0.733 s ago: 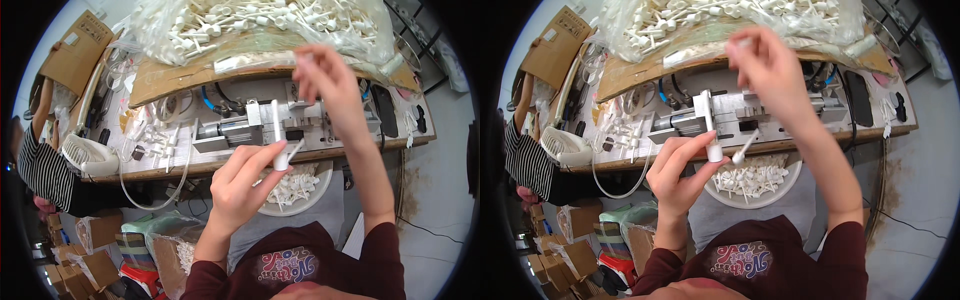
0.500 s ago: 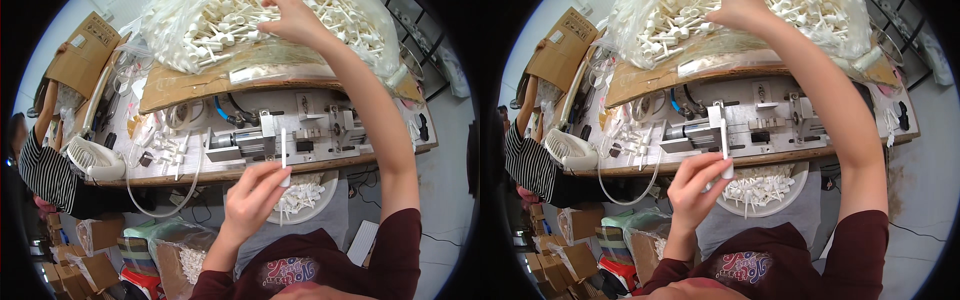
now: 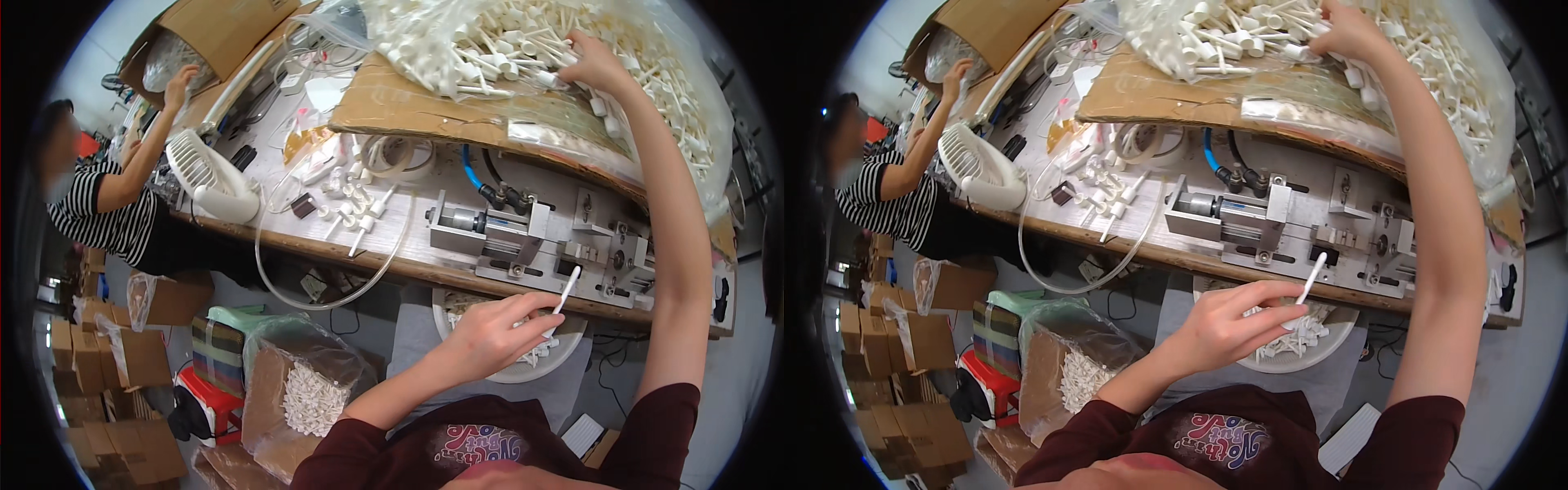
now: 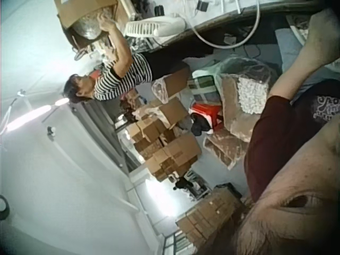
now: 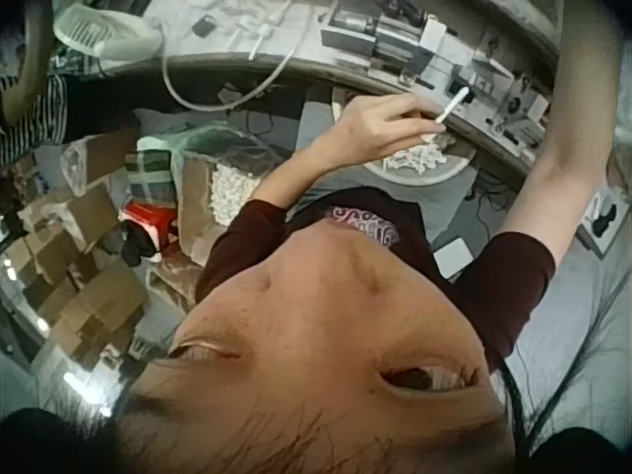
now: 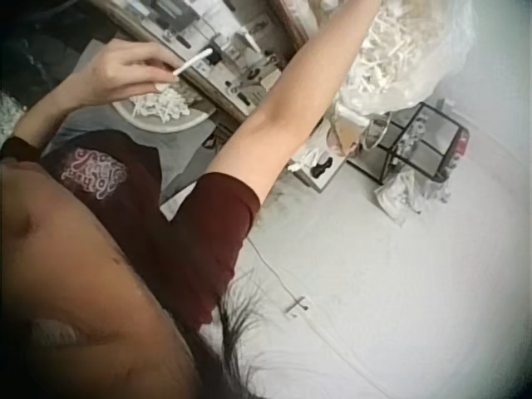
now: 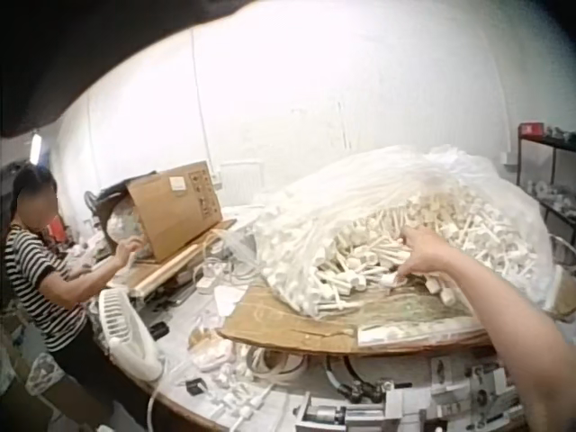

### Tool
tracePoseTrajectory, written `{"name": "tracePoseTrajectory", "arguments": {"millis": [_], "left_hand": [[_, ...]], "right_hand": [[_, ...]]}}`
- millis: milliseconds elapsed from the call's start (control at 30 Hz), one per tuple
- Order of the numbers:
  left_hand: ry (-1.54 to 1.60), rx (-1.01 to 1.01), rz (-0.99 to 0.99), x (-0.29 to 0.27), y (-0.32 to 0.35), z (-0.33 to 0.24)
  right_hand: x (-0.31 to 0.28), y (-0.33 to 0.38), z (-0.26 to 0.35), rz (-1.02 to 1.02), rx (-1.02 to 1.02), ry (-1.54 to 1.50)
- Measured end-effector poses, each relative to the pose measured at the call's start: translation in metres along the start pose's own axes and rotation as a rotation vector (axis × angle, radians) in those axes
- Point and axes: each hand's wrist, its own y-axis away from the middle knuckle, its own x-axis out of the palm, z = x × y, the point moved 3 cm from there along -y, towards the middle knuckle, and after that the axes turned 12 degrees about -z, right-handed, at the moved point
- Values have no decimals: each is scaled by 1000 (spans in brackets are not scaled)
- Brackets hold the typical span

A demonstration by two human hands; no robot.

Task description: The recorder is assembling small plastic components, likely sprayer or pump heads, by inserting a thin tube into a cap/nozzle assembly and using a small fixture/press on the workbench.

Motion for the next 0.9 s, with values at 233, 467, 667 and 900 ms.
{"name": "tracePoseTrajectory", "arguments": {"millis": [233, 467, 667, 900], "left_hand": [[-30, 39, 6, 3, -3, 2], [-18, 12, -10, 13, -9, 7], [-78, -5, -35, 26, -23, 8], [-191, 60, -48, 41, -26, 8]], "right_hand": [[-25, 40, 18, 73, -143, -16], [-49, 59, 20, 293, -249, -82], [-87, 87, 22, 217, -234, -147], [-110, 129, 23, 1, -222, -15]]}}
